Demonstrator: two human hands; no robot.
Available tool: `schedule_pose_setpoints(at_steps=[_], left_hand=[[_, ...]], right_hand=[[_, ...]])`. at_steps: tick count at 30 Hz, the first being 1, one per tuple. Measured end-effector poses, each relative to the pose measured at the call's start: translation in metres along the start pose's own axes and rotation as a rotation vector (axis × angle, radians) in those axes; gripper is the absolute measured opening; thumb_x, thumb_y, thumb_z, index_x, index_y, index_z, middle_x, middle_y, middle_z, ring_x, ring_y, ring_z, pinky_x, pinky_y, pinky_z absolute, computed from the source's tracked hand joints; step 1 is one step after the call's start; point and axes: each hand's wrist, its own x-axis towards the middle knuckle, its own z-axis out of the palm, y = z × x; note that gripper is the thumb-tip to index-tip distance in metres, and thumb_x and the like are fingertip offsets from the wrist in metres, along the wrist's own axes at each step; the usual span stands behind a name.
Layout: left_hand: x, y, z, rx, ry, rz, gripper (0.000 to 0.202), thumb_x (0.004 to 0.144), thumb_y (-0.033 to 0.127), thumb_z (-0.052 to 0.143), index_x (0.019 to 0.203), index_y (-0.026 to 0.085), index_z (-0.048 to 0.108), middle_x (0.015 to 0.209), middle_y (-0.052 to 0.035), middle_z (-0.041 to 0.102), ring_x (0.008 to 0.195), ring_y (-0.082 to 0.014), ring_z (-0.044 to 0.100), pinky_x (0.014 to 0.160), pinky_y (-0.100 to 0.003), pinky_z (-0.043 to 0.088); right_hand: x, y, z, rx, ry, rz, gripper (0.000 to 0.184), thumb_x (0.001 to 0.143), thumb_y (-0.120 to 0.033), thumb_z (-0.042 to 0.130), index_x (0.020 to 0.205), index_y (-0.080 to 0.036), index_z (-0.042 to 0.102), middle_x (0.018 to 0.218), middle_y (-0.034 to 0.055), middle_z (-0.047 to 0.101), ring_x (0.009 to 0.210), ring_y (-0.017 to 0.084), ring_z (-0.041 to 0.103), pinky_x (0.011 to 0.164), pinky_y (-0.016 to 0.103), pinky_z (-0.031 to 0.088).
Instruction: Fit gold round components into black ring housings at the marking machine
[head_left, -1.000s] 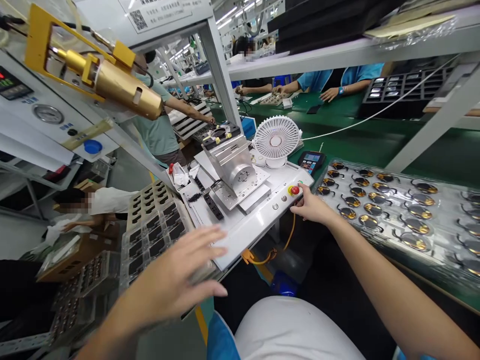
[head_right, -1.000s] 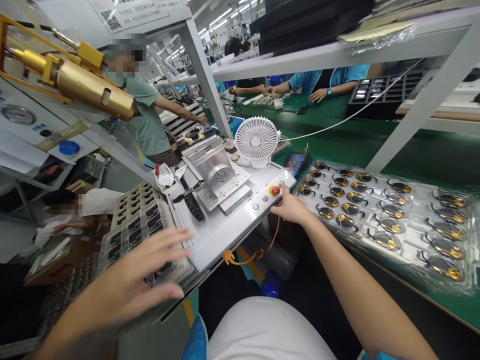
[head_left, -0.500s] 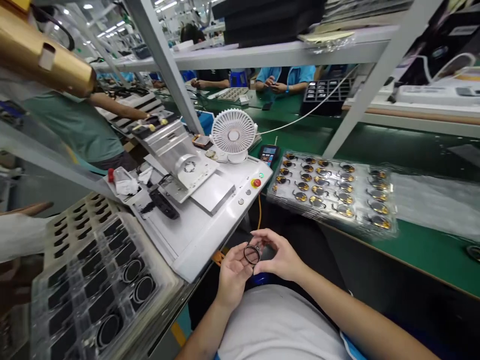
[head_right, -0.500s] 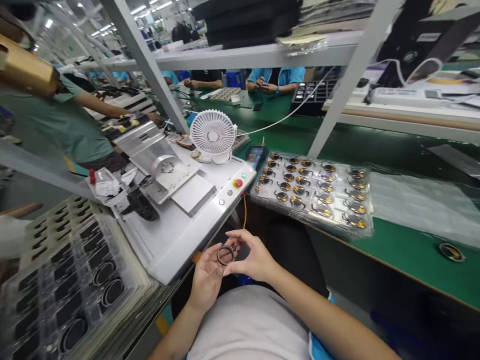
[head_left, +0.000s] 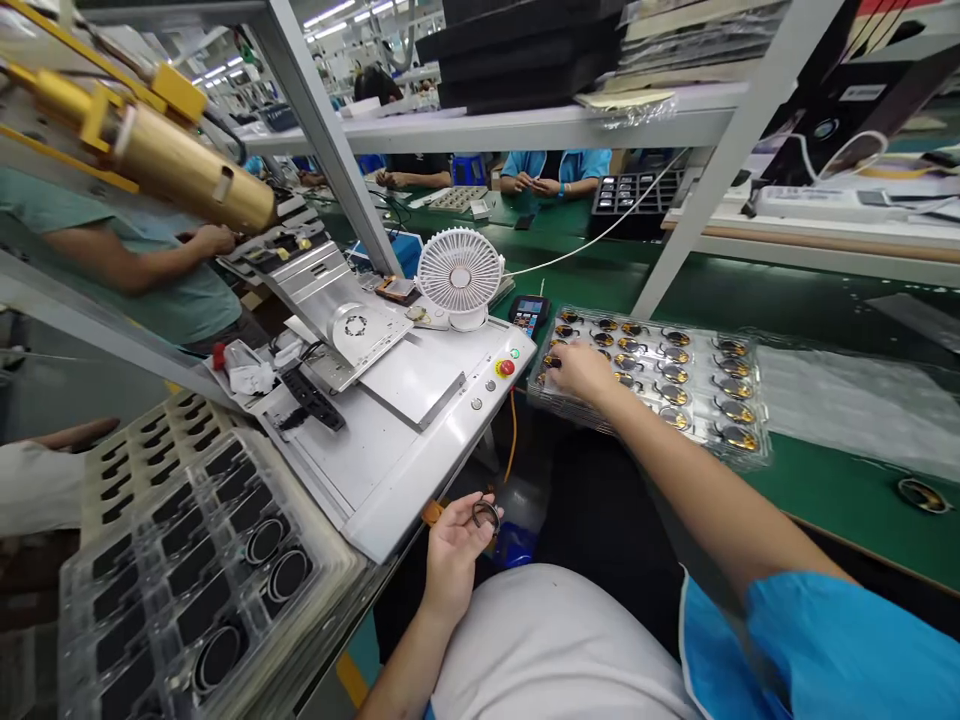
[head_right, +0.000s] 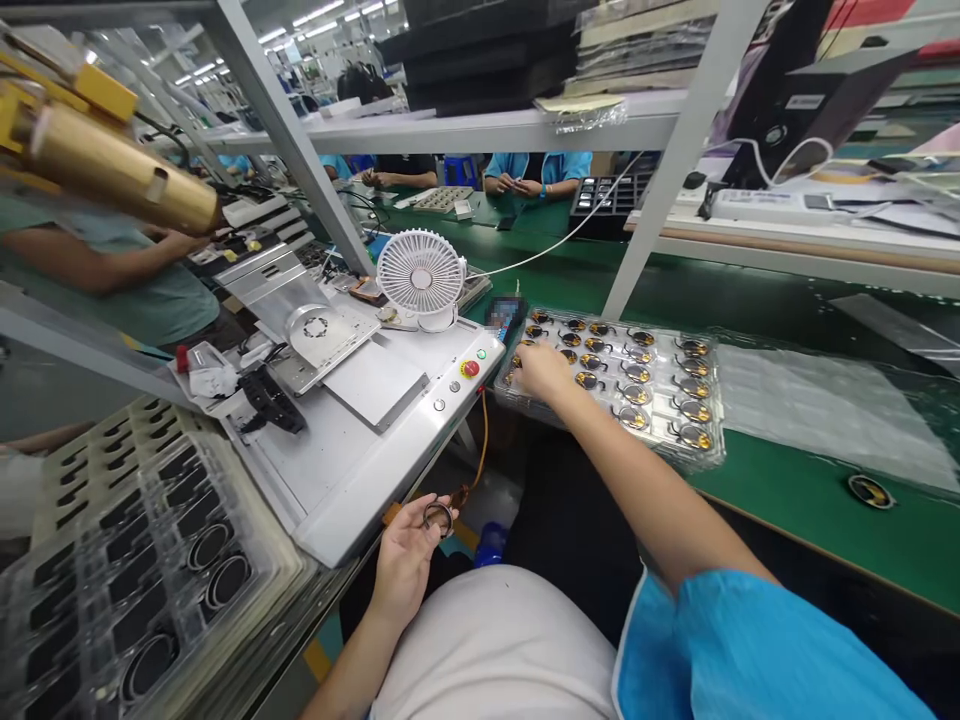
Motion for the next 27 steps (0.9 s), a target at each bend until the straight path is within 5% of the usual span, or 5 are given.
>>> schedule_pose_setpoints(at_steps=[5, 12, 16, 20, 27], left_hand=[[-0.005, -0.006, -0.008, 0.040, -0.014, 0.033, 0.043, 0.070, 0.028, 0.094, 0.108, 0.017, 0.076, 0.110, -0.0120, 0.080, 0.109, -0.0251, 0.075, 0.100, -0.039, 0.056], [-0.007, -0.008, -0.013, 0.008, -0.057, 0.029, 0.041, 0.074, 0.028, 0.091, 0.110, 0.019, 0.074, 0.110, -0.0100, 0.079, 0.109, -0.0260, 0.075, 0.103, -0.042, 0.055], [-0.007, 0.002, -0.008, 0.006, -0.111, 0.012, 0.046, 0.073, 0.028, 0.092, 0.114, 0.020, 0.074, 0.120, -0.0113, 0.076, 0.106, -0.0253, 0.075, 0.096, -0.038, 0.057], [-0.002, 0.022, 0.007, -0.010, -0.290, -0.007, 0.064, 0.066, 0.032, 0.096, 0.125, 0.025, 0.071, 0.145, -0.0145, 0.063, 0.102, -0.0253, 0.076, 0.086, -0.034, 0.058], [0.005, 0.042, 0.008, -0.005, -0.396, -0.075, 0.077, 0.060, 0.033, 0.099, 0.130, 0.021, 0.068, 0.113, -0.0123, 0.077, 0.096, -0.0290, 0.078, 0.079, -0.034, 0.058]], right_hand=[[0.021, 0.000, 0.006, -0.106, -0.048, -0.034, 0.006, 0.078, -0.010, 0.076, 0.084, -0.011, 0.074, 0.091, 0.0189, 0.073, 0.104, 0.035, 0.065, 0.085, 0.036, 0.048], [0.011, 0.012, -0.001, -0.080, 0.014, -0.021, 0.023, 0.094, -0.013, 0.056, 0.109, -0.007, 0.073, 0.101, 0.0189, 0.075, 0.097, 0.029, 0.070, 0.089, 0.041, 0.053], [-0.028, 0.005, 0.001, 0.316, -0.032, -0.126, 0.034, 0.097, -0.019, 0.055, 0.125, -0.014, 0.072, 0.088, 0.0089, 0.075, 0.074, 0.022, 0.072, 0.075, 0.033, 0.058], [-0.088, -0.030, 0.014, 0.933, -0.149, -0.371, 0.026, 0.095, -0.027, 0.062, 0.115, -0.019, 0.077, 0.093, 0.0058, 0.071, 0.058, 0.015, 0.068, 0.059, 0.029, 0.060], [-0.134, -0.074, 0.021, 0.883, -0.082, -0.643, 0.018, 0.099, -0.017, 0.056, 0.093, -0.020, 0.072, 0.092, 0.0073, 0.071, 0.074, 0.015, 0.068, 0.065, 0.026, 0.056]])
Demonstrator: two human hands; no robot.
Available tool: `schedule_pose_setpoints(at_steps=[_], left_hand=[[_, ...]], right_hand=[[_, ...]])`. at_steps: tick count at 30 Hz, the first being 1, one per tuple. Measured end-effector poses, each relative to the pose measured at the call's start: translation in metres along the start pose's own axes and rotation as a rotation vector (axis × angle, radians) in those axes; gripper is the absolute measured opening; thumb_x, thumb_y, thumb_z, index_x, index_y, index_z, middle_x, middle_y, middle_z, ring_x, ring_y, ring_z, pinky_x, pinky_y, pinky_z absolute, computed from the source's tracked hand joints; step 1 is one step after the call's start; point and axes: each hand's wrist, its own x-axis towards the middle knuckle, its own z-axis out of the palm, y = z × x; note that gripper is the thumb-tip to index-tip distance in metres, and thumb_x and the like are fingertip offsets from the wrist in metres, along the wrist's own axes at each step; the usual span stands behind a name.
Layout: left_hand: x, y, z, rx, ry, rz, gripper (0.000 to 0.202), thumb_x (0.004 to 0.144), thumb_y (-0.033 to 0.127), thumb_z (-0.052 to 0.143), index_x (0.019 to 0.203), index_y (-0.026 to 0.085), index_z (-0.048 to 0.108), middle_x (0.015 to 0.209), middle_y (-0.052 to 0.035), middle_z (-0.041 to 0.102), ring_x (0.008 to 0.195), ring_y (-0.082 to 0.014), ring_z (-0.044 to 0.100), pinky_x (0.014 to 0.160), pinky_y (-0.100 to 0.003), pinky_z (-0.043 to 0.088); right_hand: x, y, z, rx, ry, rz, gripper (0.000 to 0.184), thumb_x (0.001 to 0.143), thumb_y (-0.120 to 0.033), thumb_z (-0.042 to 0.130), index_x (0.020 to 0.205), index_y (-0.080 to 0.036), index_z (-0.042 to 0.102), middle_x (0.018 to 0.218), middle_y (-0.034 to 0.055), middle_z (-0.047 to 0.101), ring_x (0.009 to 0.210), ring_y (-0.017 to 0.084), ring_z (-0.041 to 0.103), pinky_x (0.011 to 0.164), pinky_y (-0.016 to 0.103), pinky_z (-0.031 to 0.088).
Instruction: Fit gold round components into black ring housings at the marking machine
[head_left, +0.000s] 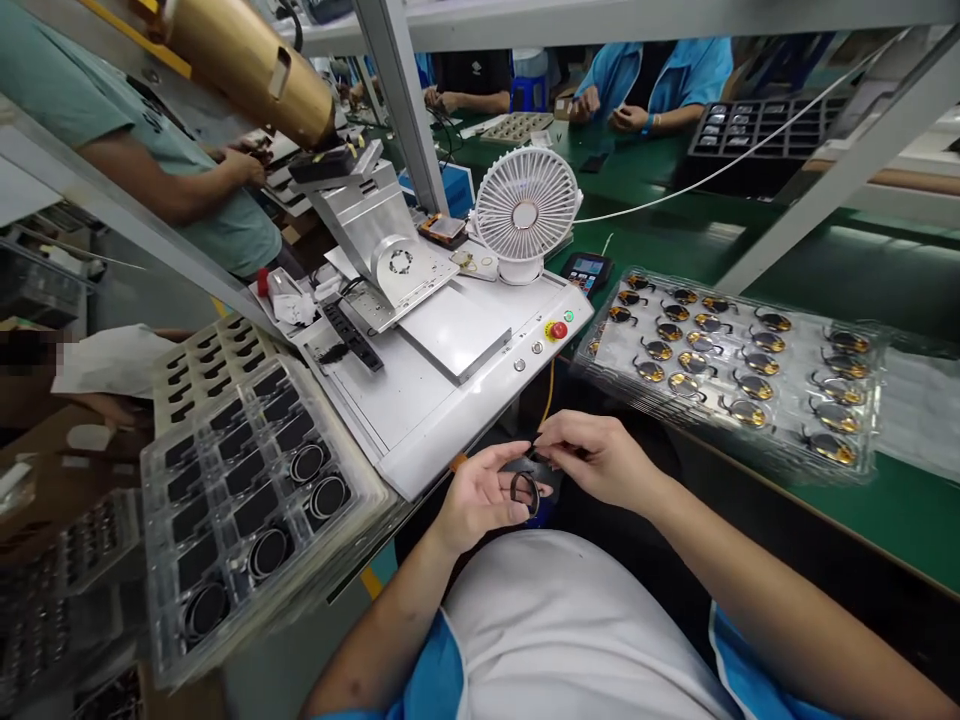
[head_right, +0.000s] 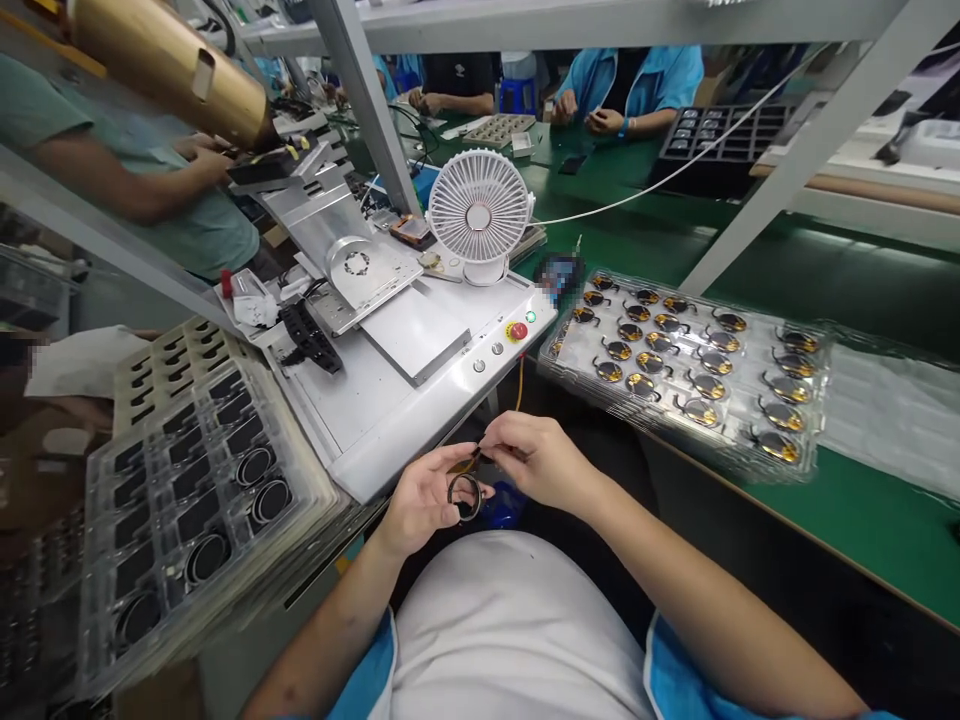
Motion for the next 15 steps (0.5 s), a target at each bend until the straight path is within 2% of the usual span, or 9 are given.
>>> schedule_pose_setpoints(at_steps=[3, 5, 7, 10, 12, 15], left_hand=[[-0.005, -0.001, -0.007, 0.004, 0.052, -0.009, 0.075, 0.062, 0.035, 0.098, 0.128, 0.016, 0.069, 0.098, -0.0127, 0.080, 0.096, -0.0311, 0.078, 0.083, -0.039, 0.057], [-0.008, -0.003, -0.010, -0.006, 0.121, 0.015, 0.077, 0.062, 0.037, 0.098, 0.129, 0.015, 0.068, 0.099, -0.0136, 0.080, 0.096, -0.0303, 0.077, 0.085, -0.039, 0.057], [-0.009, -0.004, -0.012, -0.003, 0.190, 0.034, 0.080, 0.063, 0.038, 0.097, 0.132, 0.014, 0.066, 0.097, -0.0134, 0.080, 0.095, -0.0286, 0.077, 0.083, -0.036, 0.055], [-0.012, -0.004, -0.012, 0.011, 0.228, 0.059, 0.086, 0.062, 0.040, 0.097, 0.136, 0.013, 0.064, 0.092, -0.0124, 0.080, 0.095, -0.0268, 0.076, 0.081, -0.032, 0.054], [-0.016, -0.003, -0.011, 0.027, 0.222, 0.075, 0.089, 0.061, 0.041, 0.098, 0.138, 0.014, 0.063, 0.094, -0.0128, 0.080, 0.094, -0.0267, 0.076, 0.081, -0.032, 0.054], [-0.027, -0.002, -0.011, 0.075, 0.233, 0.102, 0.092, 0.061, 0.044, 0.097, 0.141, 0.016, 0.062, 0.107, -0.0159, 0.077, 0.097, -0.0289, 0.075, 0.079, -0.033, 0.056]], right_hand=[[0.008, -0.002, 0.001, -0.112, -0.131, -0.008, 0.015, 0.098, -0.019, 0.053, 0.088, -0.021, 0.065, 0.096, 0.0092, 0.069, 0.079, 0.018, 0.066, 0.067, 0.028, 0.053], [0.021, 0.002, 0.000, -0.139, -0.133, 0.032, 0.012, 0.097, -0.023, 0.055, 0.086, -0.021, 0.061, 0.099, 0.0103, 0.069, 0.079, 0.019, 0.065, 0.068, 0.030, 0.052], [0.045, 0.010, -0.002, -0.104, -0.019, 0.149, 0.011, 0.095, -0.025, 0.058, 0.085, -0.021, 0.057, 0.089, 0.0084, 0.070, 0.075, 0.019, 0.065, 0.068, 0.030, 0.052], [0.095, 0.028, -0.004, 0.064, 0.170, 0.425, 0.013, 0.094, -0.022, 0.060, 0.085, -0.021, 0.051, 0.067, 0.0009, 0.066, 0.060, 0.016, 0.062, 0.058, 0.026, 0.049], [0.128, 0.040, -0.005, 0.144, 0.235, 0.587, 0.015, 0.094, -0.017, 0.060, 0.085, -0.021, 0.049, 0.062, -0.0017, 0.065, 0.052, 0.014, 0.060, 0.052, 0.023, 0.048], [0.160, 0.052, -0.009, 0.145, 0.267, 0.717, 0.018, 0.091, -0.013, 0.063, 0.084, -0.021, 0.049, 0.057, -0.0036, 0.063, 0.044, 0.012, 0.055, 0.047, 0.022, 0.045]])
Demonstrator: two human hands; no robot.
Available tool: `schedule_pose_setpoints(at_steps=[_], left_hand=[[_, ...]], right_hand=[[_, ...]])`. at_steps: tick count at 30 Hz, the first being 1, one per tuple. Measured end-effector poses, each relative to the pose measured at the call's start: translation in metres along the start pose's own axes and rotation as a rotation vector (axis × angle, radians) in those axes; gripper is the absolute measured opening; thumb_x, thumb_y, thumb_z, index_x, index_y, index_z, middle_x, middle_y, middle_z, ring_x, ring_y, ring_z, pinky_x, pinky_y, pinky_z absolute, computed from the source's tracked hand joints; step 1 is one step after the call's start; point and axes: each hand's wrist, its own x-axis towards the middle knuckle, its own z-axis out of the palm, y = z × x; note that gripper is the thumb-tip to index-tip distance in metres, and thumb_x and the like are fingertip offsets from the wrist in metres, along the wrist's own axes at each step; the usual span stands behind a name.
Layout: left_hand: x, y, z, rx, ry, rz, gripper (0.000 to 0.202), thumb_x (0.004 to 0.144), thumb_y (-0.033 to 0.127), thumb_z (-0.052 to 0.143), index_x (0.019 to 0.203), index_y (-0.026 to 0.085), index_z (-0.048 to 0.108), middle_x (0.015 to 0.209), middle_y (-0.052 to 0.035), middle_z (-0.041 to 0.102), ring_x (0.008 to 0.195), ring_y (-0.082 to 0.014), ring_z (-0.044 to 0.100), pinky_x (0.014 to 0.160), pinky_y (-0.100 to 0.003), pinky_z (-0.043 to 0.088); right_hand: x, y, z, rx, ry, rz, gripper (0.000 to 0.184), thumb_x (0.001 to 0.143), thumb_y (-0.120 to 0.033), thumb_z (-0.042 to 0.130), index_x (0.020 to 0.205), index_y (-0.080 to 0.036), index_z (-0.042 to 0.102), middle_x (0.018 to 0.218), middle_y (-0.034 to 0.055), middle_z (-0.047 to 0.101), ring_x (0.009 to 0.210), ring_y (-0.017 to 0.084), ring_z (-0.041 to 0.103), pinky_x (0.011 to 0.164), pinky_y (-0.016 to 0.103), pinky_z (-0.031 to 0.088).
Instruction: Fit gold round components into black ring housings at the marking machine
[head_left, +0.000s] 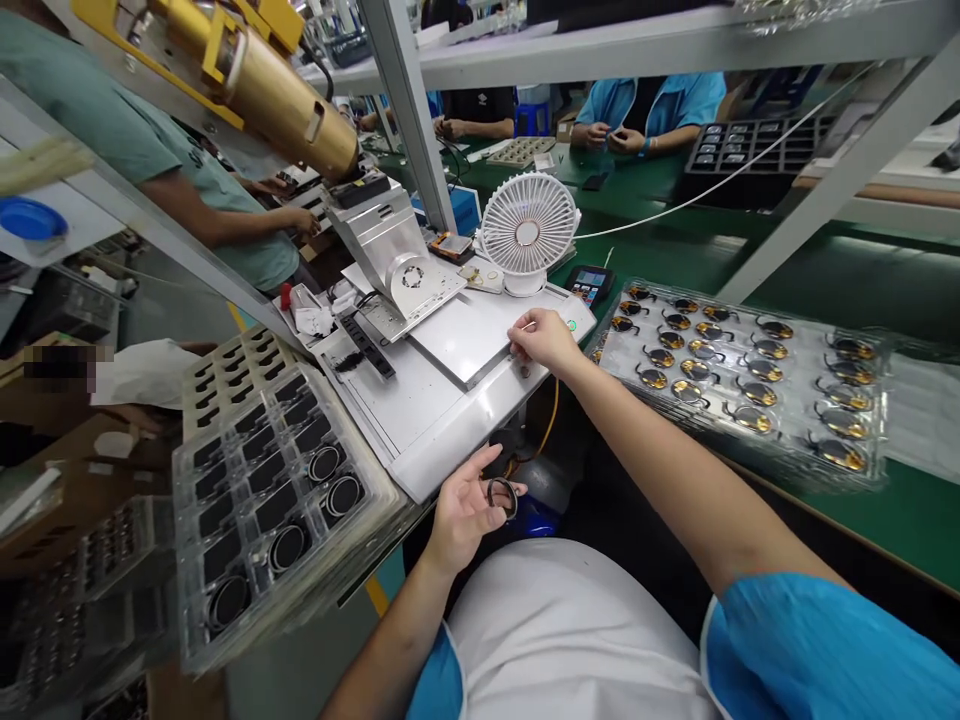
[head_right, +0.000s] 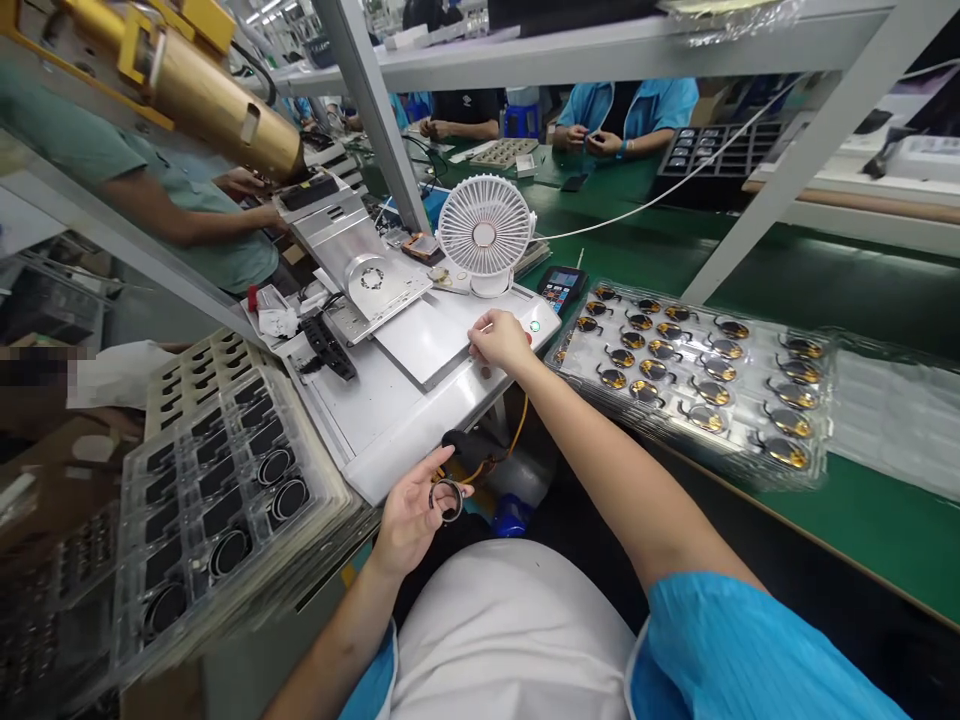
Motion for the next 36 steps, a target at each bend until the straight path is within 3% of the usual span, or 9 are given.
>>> schedule_pose_setpoints(at_steps=[3, 5, 8, 11, 14, 17, 23, 32, 36], left_hand=[[-0.011, 0.001, -0.003, 0.065, 0.037, 0.068, 0.091, 0.062, 0.041, 0.097, 0.144, 0.020, 0.061, 0.138, -0.0204, 0.065, 0.101, -0.0306, 0.075, 0.081, -0.035, 0.059], [-0.017, 0.000, -0.004, 0.148, 0.062, 0.132, 0.091, 0.064, 0.033, 0.097, 0.146, 0.025, 0.059, 0.160, -0.0201, 0.044, 0.104, -0.0308, 0.075, 0.082, -0.036, 0.061], [-0.021, -0.005, 0.000, 0.359, 0.107, 0.223, 0.095, 0.066, 0.020, 0.094, 0.151, 0.029, 0.052, 0.172, -0.0191, 0.023, 0.106, -0.0309, 0.075, 0.086, -0.040, 0.063], [-0.018, -0.011, 0.007, 0.556, 0.074, 0.264, 0.098, 0.067, 0.018, 0.092, 0.154, 0.028, 0.049, 0.170, -0.0205, 0.027, 0.103, -0.0308, 0.075, 0.088, -0.044, 0.064], [-0.009, -0.015, 0.014, 0.685, -0.002, 0.244, 0.093, 0.068, 0.022, 0.091, 0.152, 0.026, 0.052, 0.164, -0.0199, 0.041, 0.105, -0.0347, 0.074, 0.098, -0.050, 0.060], [-0.003, -0.017, 0.018, 0.706, -0.077, 0.208, 0.088, 0.069, 0.022, 0.090, 0.150, 0.026, 0.055, 0.161, -0.0193, 0.046, 0.109, -0.0374, 0.074, 0.105, -0.054, 0.056], [-0.003, -0.010, 0.013, 0.585, -0.119, 0.237, 0.082, 0.067, 0.020, 0.093, 0.141, 0.025, 0.060, 0.173, -0.0224, 0.018, 0.099, -0.0298, 0.077, 0.087, -0.044, 0.064], [-0.002, -0.003, 0.008, 0.829, -0.203, 0.322, 0.068, 0.076, 0.020, 0.085, 0.140, 0.026, 0.062, 0.154, -0.0192, 0.055, 0.114, -0.0338, 0.074, 0.104, -0.050, 0.057], [-0.002, -0.002, 0.005, 0.797, -0.246, 0.309, 0.072, 0.075, 0.016, 0.084, 0.142, 0.027, 0.060, 0.155, -0.0190, 0.054, 0.119, -0.0342, 0.072, 0.106, -0.050, 0.056]], right_hand=[[-0.001, 0.004, -0.003, -0.049, 0.061, 0.005, 0.024, 0.086, -0.017, 0.073, 0.088, -0.021, 0.049, 0.051, -0.0063, 0.060, 0.037, 0.012, 0.051, 0.042, 0.022, 0.040], [-0.022, 0.016, -0.005, -0.036, 0.098, -0.041, 0.027, 0.086, -0.027, 0.076, 0.088, -0.022, 0.050, 0.049, -0.0067, 0.058, 0.035, 0.011, 0.049, 0.040, 0.021, 0.037], [-0.074, 0.042, 0.000, 0.108, -0.092, -0.058, 0.035, 0.086, -0.049, 0.076, 0.077, -0.019, 0.058, 0.056, 0.0000, 0.064, 0.041, 0.012, 0.053, 0.038, 0.022, 0.039], [-0.126, 0.070, 0.014, 0.320, -0.355, 0.009, 0.044, 0.078, -0.058, 0.081, 0.093, -0.017, 0.074, 0.090, 0.0098, 0.078, 0.073, 0.022, 0.072, 0.052, 0.027, 0.055], [-0.151, 0.084, 0.024, 0.484, -0.318, 0.032, 0.050, 0.074, -0.053, 0.086, 0.111, -0.021, 0.076, 0.101, 0.0094, 0.079, 0.088, 0.024, 0.074, 0.071, 0.033, 0.061], [-0.153, 0.085, 0.021, 0.512, -0.220, 0.042, 0.045, 0.074, -0.054, 0.085, 0.103, -0.021, 0.078, 0.095, 0.0090, 0.079, 0.080, 0.022, 0.072, 0.074, 0.035, 0.060], [-0.147, 0.071, 0.001, 0.377, -0.289, 0.033, 0.041, 0.076, -0.058, 0.082, 0.086, -0.018, 0.078, 0.066, 0.0036, 0.071, 0.057, 0.016, 0.063, 0.059, 0.031, 0.057], [-0.147, 0.071, 0.001, 0.441, -0.336, 0.133, 0.042, 0.061, -0.050, 0.094, 0.082, -0.017, 0.078, 0.075, 0.0054, 0.075, 0.064, 0.020, 0.072, 0.064, 0.034, 0.063], [-0.149, 0.072, -0.001, 0.494, -0.309, 0.164, 0.044, 0.063, -0.053, 0.093, 0.079, -0.016, 0.074, 0.069, 0.0032, 0.072, 0.058, 0.016, 0.068, 0.060, 0.031, 0.060]])
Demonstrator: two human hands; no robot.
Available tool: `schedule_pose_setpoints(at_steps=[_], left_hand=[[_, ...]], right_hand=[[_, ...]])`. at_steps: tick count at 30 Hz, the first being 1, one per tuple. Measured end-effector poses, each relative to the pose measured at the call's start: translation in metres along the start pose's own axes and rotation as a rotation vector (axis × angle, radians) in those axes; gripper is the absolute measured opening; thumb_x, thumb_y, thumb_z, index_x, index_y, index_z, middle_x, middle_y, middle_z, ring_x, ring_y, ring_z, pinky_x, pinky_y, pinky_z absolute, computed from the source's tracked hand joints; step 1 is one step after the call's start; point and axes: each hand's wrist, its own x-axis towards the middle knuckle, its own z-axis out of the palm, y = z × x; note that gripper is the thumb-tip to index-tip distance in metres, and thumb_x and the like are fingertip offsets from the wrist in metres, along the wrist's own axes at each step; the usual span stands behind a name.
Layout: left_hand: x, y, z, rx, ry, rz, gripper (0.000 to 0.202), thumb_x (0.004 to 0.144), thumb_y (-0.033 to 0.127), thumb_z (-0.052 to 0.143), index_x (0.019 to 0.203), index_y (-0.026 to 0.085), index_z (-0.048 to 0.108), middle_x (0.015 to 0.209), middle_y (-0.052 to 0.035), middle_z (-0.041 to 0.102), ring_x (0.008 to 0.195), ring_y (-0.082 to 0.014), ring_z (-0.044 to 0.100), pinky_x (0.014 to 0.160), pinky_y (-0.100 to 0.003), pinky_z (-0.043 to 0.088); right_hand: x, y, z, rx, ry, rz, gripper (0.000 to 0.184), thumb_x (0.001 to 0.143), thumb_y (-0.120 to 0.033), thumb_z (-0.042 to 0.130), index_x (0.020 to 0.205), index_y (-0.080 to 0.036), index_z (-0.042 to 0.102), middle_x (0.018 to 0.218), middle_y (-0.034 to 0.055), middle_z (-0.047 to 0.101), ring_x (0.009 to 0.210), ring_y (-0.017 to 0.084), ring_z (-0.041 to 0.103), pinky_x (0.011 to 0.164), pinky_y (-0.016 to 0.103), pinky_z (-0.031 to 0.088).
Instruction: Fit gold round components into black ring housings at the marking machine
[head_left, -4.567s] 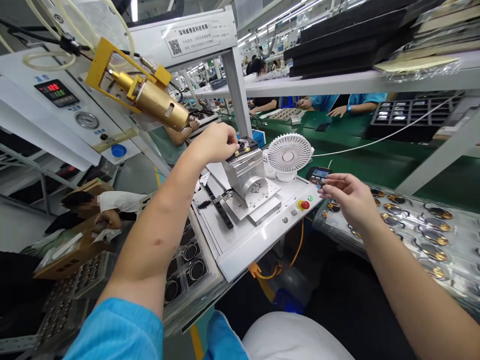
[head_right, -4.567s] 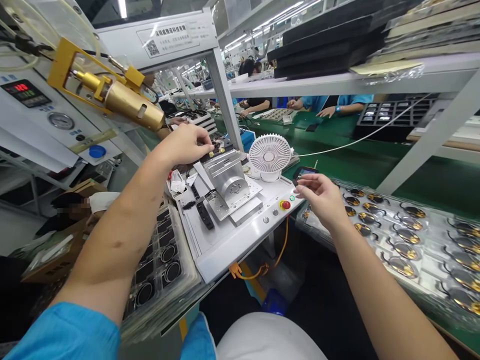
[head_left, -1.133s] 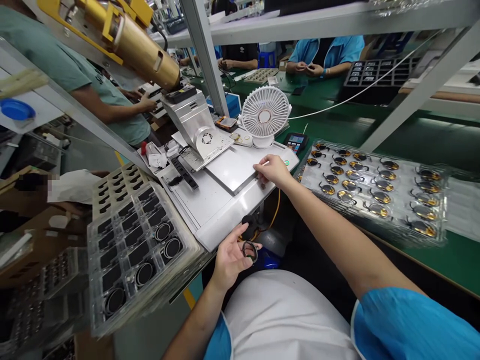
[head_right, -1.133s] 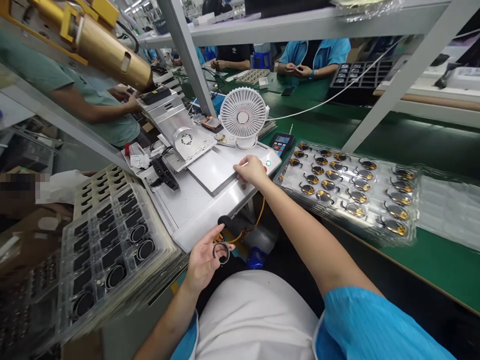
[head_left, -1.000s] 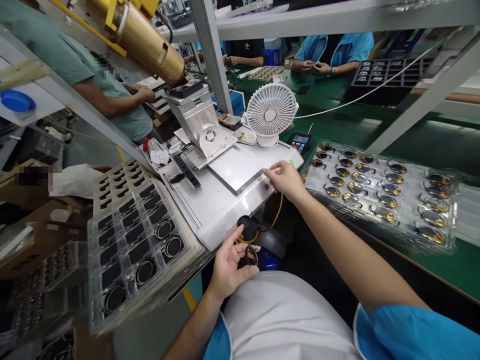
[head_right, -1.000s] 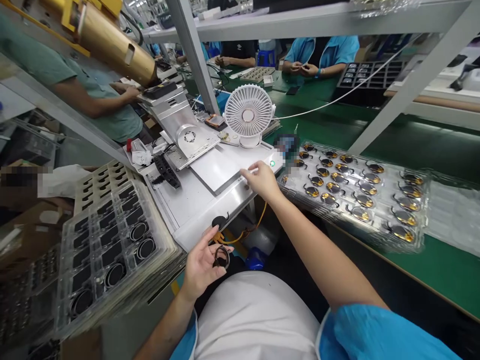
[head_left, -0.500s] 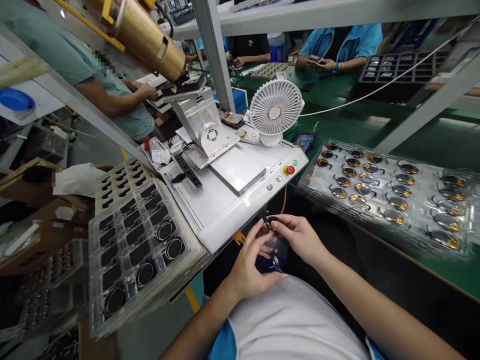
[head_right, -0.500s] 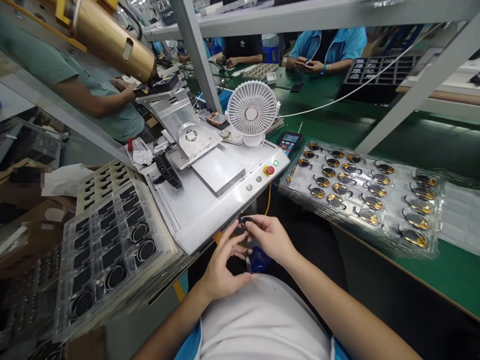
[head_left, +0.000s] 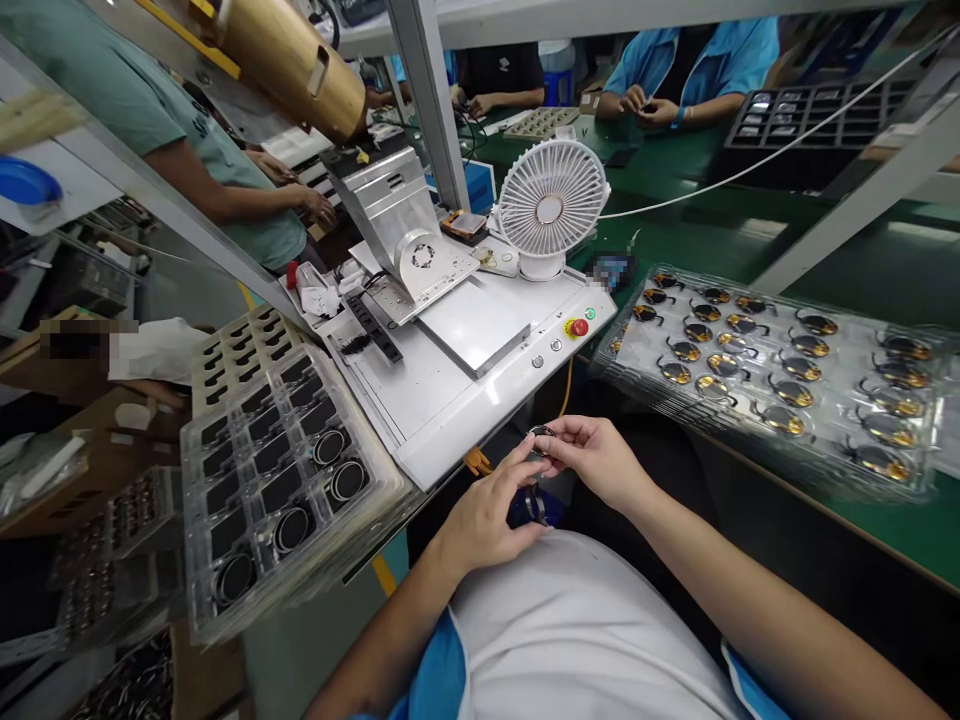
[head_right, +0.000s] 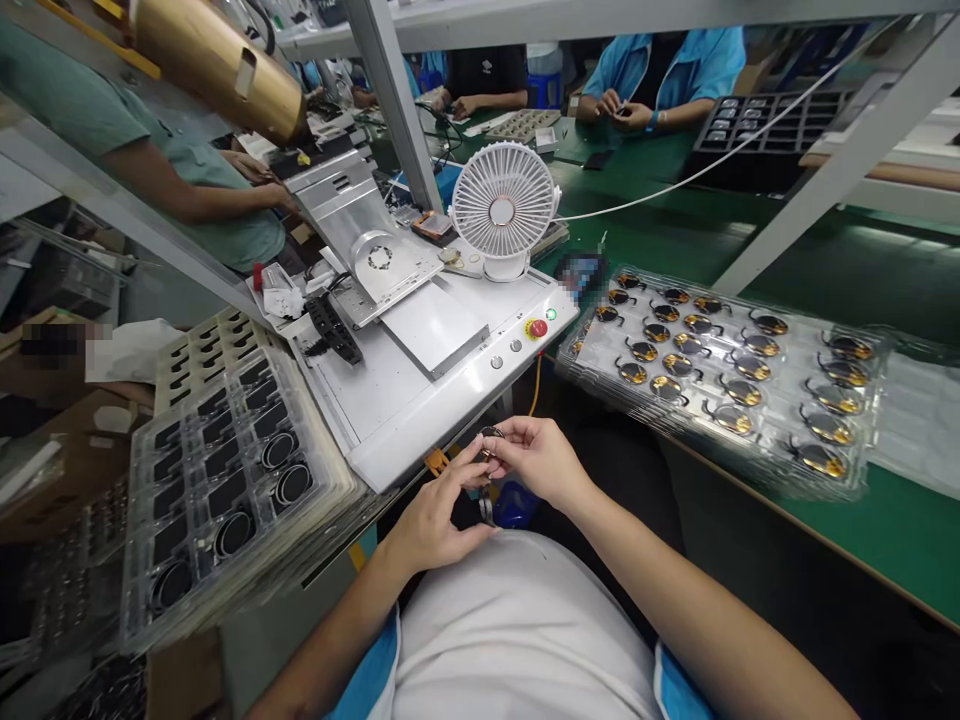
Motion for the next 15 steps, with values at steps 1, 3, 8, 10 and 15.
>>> schedule_pose_setpoints(at_steps=[1, 3, 8, 10, 15], left_hand=[[0.000, -0.001, 0.000, -0.059, 0.019, -0.003, 0.074, 0.074, 0.015, 0.086, 0.142, 0.027, 0.060, 0.158, -0.0195, 0.050, 0.117, -0.0337, 0.073, 0.105, -0.049, 0.057], [-0.001, -0.004, 0.001, -0.234, 0.116, -0.020, 0.072, 0.072, 0.015, 0.088, 0.139, 0.026, 0.062, 0.159, -0.0198, 0.049, 0.114, -0.0324, 0.075, 0.103, -0.048, 0.058], [0.003, -0.015, 0.008, -0.633, 0.396, -0.057, 0.049, 0.072, 0.033, 0.092, 0.116, 0.021, 0.074, 0.122, -0.0134, 0.077, 0.119, -0.0304, 0.072, 0.107, -0.046, 0.055], [0.003, -0.019, 0.011, -0.692, 0.436, -0.073, 0.052, 0.067, 0.038, 0.095, 0.113, 0.023, 0.075, 0.120, -0.0118, 0.078, 0.115, -0.0292, 0.073, 0.104, -0.045, 0.057], [-0.001, -0.023, 0.013, -0.692, 0.447, -0.159, 0.060, 0.054, 0.039, 0.101, 0.107, 0.025, 0.077, 0.116, -0.0102, 0.080, 0.105, -0.0302, 0.077, 0.095, -0.046, 0.061]], right_hand=[[-0.001, 0.000, 0.000, 0.013, 0.011, 0.000, 0.044, 0.062, -0.053, 0.093, 0.075, -0.017, 0.071, 0.064, 0.0010, 0.068, 0.054, 0.014, 0.064, 0.057, 0.029, 0.058], [-0.003, -0.001, 0.000, 0.028, 0.024, 0.008, 0.044, 0.060, -0.049, 0.095, 0.068, -0.018, 0.065, 0.056, -0.0030, 0.061, 0.048, 0.010, 0.055, 0.050, 0.024, 0.050], [-0.013, -0.003, 0.010, 0.060, -0.056, 0.129, 0.042, 0.059, -0.043, 0.096, 0.065, -0.016, 0.065, 0.065, 0.0000, 0.065, 0.056, 0.009, 0.056, 0.055, 0.022, 0.048], [-0.017, -0.002, 0.018, 0.105, -0.096, 0.182, 0.041, 0.058, -0.042, 0.095, 0.065, -0.016, 0.064, 0.068, 0.0012, 0.067, 0.059, 0.011, 0.059, 0.059, 0.024, 0.051], [-0.026, 0.000, 0.035, 0.116, -0.064, 0.099, 0.042, 0.057, -0.029, 0.091, 0.068, -0.020, 0.052, 0.062, -0.0040, 0.060, 0.054, 0.009, 0.052, 0.052, 0.021, 0.041]])
